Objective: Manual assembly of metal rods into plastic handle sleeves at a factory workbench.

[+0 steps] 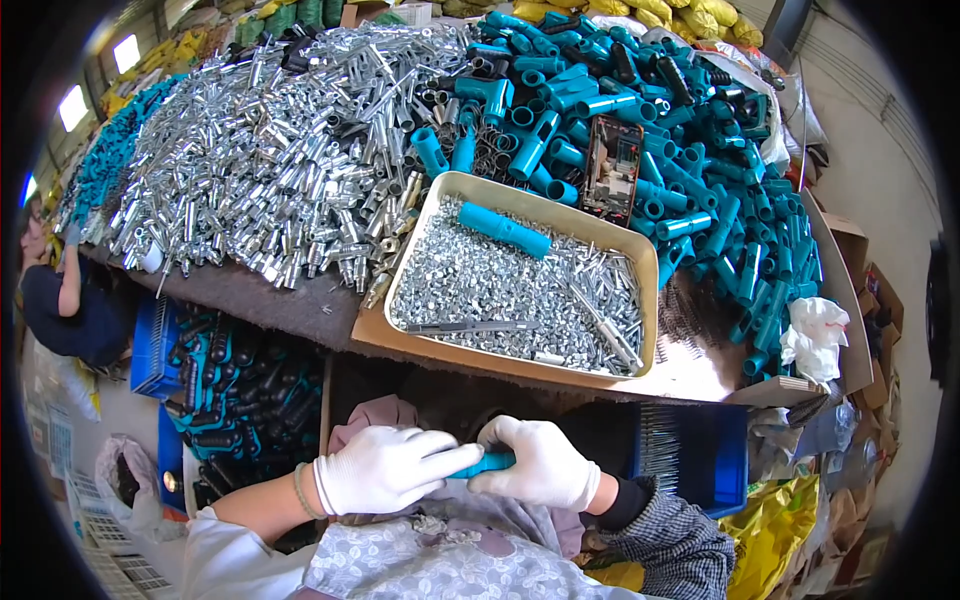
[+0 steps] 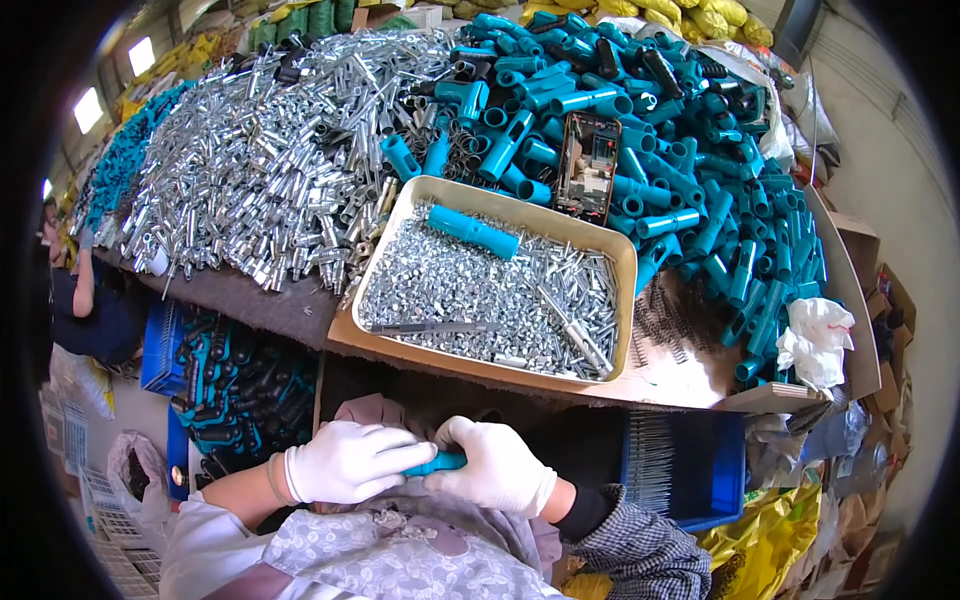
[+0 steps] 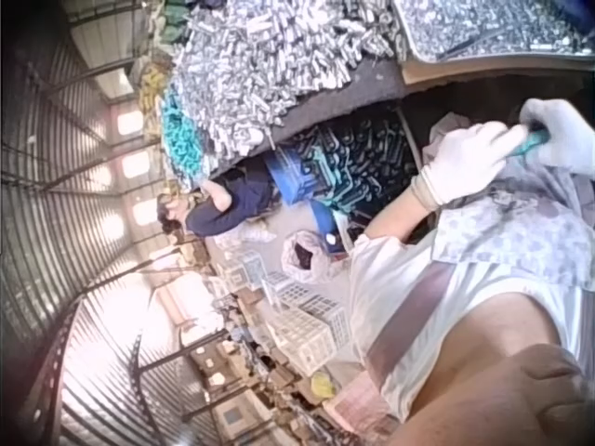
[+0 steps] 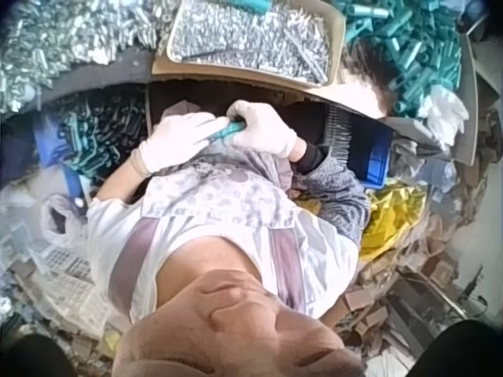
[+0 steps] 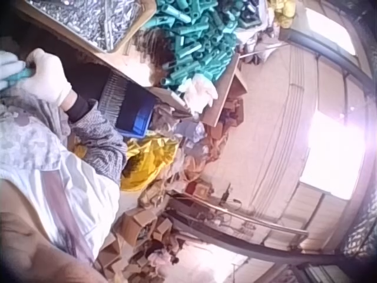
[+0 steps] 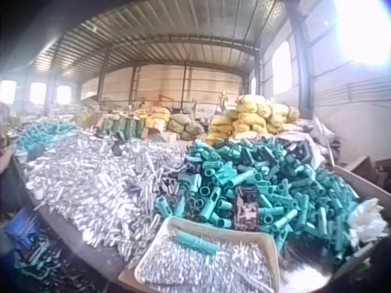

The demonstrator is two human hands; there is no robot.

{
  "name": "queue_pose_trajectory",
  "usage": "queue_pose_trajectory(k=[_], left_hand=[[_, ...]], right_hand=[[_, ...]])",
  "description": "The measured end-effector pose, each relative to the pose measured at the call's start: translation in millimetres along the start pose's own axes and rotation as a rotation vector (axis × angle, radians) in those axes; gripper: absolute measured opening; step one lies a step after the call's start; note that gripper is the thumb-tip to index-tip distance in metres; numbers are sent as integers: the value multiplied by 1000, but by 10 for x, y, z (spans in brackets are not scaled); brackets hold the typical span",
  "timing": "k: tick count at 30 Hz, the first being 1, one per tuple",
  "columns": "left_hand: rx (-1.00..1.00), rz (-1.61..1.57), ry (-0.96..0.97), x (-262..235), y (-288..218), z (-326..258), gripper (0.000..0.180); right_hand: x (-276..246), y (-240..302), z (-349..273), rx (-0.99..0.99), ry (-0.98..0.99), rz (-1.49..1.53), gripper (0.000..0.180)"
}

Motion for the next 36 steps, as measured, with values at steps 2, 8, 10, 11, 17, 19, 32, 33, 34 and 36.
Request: queue_pose_trajectory(k=[2,8,10,11,17,19,32,33,34,36], left_hand=[[-68,68,38,-48,5,82,48],[-161,-4,-198,-91,175,123,51],[-199,-53,-213,-38,188,123,51],[-233,-98,-232,-17,195,120,51],[-213,-225,-247,64,226,184,48],[-241,-234,-270,36,236,163,49],[-237,-142,-291,21,205,78,48],[-239,-140,-304,18,216,62,49],[-241,-142,-305,27,227,58,49],[-248,-107,-302,18,261,53,48]], right_hand=[[-111,103,44,-63,-79,-23,50],[-728,347,306,-327,-286,-17,16],[-962,345,512,-377,-634,-195,11],[-1025,290,670,-313,-711,-296,11],[-1012,56,1070,-134,-658,-410,12],[-996,59,1065,-151,-668,-391,13],[-1034,14,1012,-213,-786,-323,9],[-1038,12,1008,-213,-783,-325,9],[-1051,31,987,-226,-785,-304,8],[-1071,65,963,-239,-788,-283,7]])
Point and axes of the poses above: each hand's wrist, its own z-axis towards the middle knuckle, its own x-axis out of the palm, y = z × x, the point moved 4 cm from there along z, towards the middle knuckle, and after that the axes turned 9 degrees about x, right-handed, at the moved point
